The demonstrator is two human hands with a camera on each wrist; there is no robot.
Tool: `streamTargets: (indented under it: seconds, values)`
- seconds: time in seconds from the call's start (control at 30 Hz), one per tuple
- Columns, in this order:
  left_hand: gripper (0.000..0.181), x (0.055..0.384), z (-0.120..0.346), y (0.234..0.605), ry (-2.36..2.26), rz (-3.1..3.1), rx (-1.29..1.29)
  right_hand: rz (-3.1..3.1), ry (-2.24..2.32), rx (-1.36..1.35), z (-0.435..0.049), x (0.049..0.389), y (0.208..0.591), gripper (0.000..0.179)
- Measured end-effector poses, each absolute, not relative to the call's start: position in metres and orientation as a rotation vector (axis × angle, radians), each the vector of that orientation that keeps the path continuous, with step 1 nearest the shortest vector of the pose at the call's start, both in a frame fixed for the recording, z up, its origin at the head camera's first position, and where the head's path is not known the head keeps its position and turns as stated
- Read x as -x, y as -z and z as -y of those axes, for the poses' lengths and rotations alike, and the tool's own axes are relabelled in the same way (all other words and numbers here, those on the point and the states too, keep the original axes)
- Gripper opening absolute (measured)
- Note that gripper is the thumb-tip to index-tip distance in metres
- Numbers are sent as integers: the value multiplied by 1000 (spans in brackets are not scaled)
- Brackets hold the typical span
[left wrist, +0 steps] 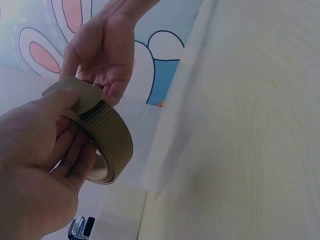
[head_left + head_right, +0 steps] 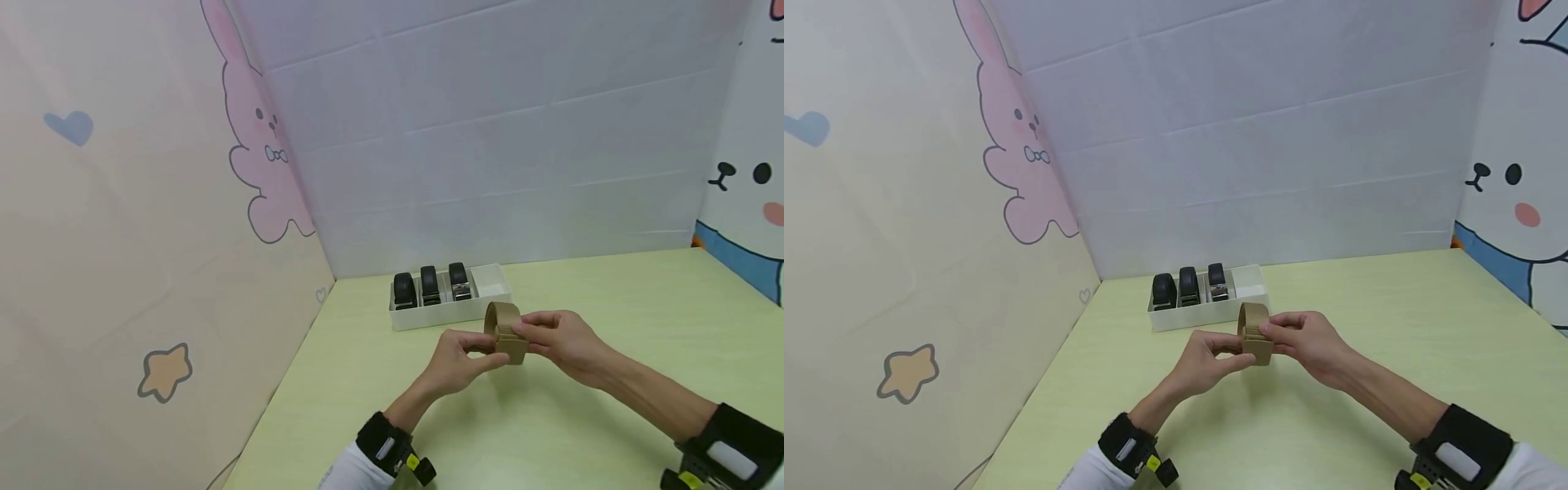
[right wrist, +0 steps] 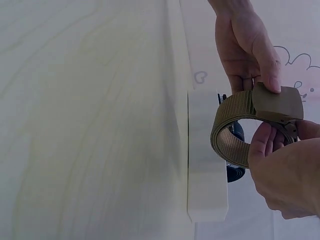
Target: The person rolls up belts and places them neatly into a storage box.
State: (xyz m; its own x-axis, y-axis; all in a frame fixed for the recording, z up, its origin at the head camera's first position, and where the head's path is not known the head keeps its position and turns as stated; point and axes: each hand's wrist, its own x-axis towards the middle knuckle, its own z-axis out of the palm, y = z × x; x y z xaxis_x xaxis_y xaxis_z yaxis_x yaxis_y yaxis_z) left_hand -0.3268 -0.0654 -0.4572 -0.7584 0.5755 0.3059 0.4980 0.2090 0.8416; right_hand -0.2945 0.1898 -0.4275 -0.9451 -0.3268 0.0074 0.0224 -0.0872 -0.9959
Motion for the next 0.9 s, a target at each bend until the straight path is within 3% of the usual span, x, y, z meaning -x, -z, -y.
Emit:
streamTargets:
  seconds: [0.43, 0.7, 0.9]
  values:
    - [34, 346, 58, 429, -1734, -2215, -763, -2282, 1954, 316, -195, 305, 420, 38]
    - [34, 371, 49, 406, -1744, -2303, -918, -2267, 1919, 431, -203, 330, 391, 48]
    - [35, 397, 44, 387, -1677, -2483, -986, -2550, 1658, 601, -211, 356, 370, 46]
